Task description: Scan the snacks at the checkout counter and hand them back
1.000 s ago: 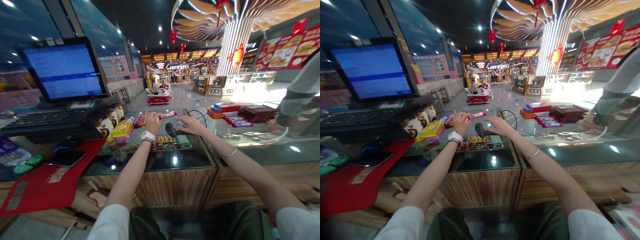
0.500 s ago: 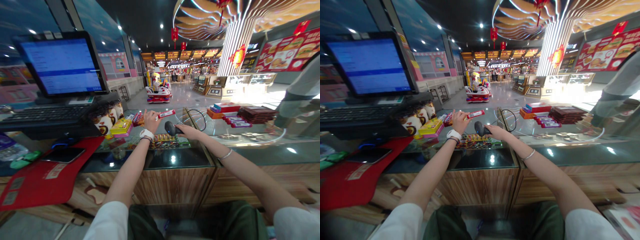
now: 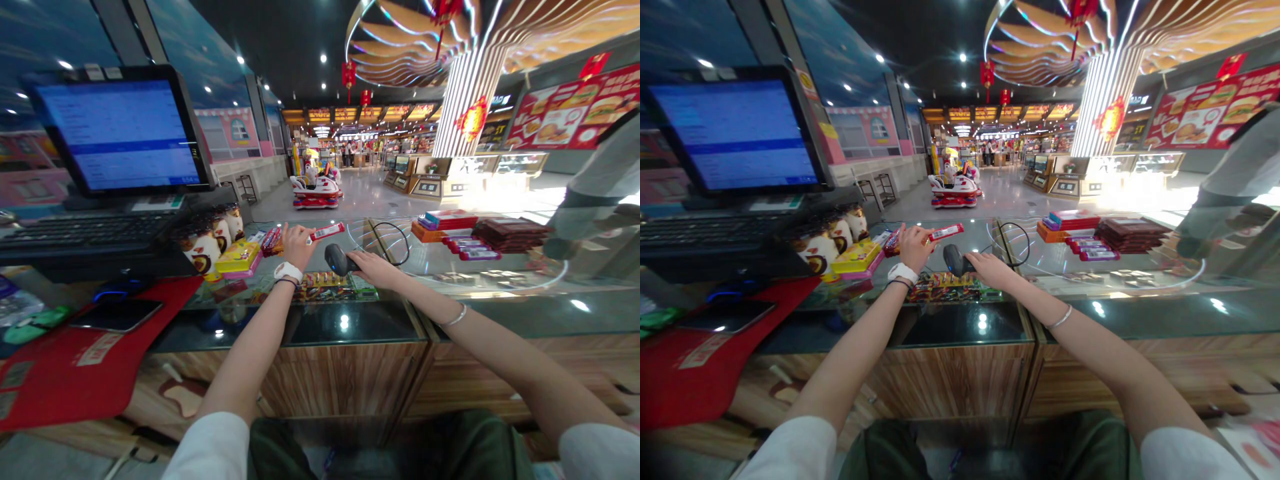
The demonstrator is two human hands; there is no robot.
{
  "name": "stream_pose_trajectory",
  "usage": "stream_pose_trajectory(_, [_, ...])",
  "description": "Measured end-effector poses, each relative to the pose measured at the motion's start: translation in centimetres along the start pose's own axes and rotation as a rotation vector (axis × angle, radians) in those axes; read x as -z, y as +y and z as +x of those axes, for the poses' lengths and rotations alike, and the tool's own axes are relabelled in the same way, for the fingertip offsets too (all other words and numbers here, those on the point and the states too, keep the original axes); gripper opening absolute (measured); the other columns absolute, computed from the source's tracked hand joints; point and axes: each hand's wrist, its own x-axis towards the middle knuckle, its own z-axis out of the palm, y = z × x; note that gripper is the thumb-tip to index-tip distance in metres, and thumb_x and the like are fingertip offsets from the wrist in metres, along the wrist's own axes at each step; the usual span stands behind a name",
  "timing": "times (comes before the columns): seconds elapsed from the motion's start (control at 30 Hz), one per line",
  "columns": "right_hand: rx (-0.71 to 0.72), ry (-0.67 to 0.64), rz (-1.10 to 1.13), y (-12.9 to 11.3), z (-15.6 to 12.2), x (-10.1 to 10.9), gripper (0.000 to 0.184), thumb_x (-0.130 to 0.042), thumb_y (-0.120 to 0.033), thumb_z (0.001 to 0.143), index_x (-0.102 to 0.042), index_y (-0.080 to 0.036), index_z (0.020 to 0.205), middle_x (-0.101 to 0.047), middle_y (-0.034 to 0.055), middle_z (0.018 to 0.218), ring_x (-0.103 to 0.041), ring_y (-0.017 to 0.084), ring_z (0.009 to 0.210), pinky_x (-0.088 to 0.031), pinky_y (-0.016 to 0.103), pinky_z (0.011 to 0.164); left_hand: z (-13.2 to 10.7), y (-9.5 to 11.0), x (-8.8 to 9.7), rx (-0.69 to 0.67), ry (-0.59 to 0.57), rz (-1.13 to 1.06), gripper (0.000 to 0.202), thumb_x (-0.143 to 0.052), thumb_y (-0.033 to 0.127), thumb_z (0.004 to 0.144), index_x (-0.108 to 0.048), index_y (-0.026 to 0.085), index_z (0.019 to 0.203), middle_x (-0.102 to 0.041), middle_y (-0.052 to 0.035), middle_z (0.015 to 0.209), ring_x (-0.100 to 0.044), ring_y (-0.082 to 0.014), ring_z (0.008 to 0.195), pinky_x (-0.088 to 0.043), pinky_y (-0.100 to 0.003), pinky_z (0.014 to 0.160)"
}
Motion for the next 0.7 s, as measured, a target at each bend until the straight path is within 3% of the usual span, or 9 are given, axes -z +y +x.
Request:
stream_pose_trajectory(0.2, [-0.121,0.225,0.045,-1.0,0.0,1.9,0.045,-0.055,-0.032,0.093,-0.049,-0.017,0.135,-0.063,0.0148,0.131,-0.065,0.029,0.114,-0.052,0.042,0.094,0.0,0.1,0.0,0.004,0.006,0.009,0.012,-0.069,0.028,0.085,-0.073,0.025,0.097,-0.066,-0.0035,0.090,-0.064,-0.0244,0.097,-0.026,-0.056,0.120])
stream_pose_trajectory(0.4, [-0.248,0.233,-0.013,-1.1,-0.3,2.8,0.043,-0.060,-0.034,0.090,-0.056,-0.018,0.130,-0.072,0.0114,0.120,-0.071,0.030,0.102,-0.055,0.038,0.082,-0.1,0.0,-0.2,0.001,0.005,0.016,0.014,-0.070,0.026,0.084,-0.072,0.026,0.098,-0.067,-0.0035,0.092,-0.064,-0.0246,0.097,-0.026,-0.057,0.120])
stream_pose_trajectory(0.7, [-0.220,0.276,-0.005,-1.1,-0.5,2.6,0.043,-0.059,-0.032,0.089,-0.056,-0.017,0.130,-0.073,0.0121,0.118,-0.072,0.029,0.099,-0.055,0.035,0.079,-0.4,-0.5,-0.4,0.005,-0.026,0.059,0.012,-0.067,0.024,0.084,-0.070,0.026,0.096,-0.066,-0.0034,0.094,-0.063,-0.0244,0.098,-0.027,-0.054,0.121])
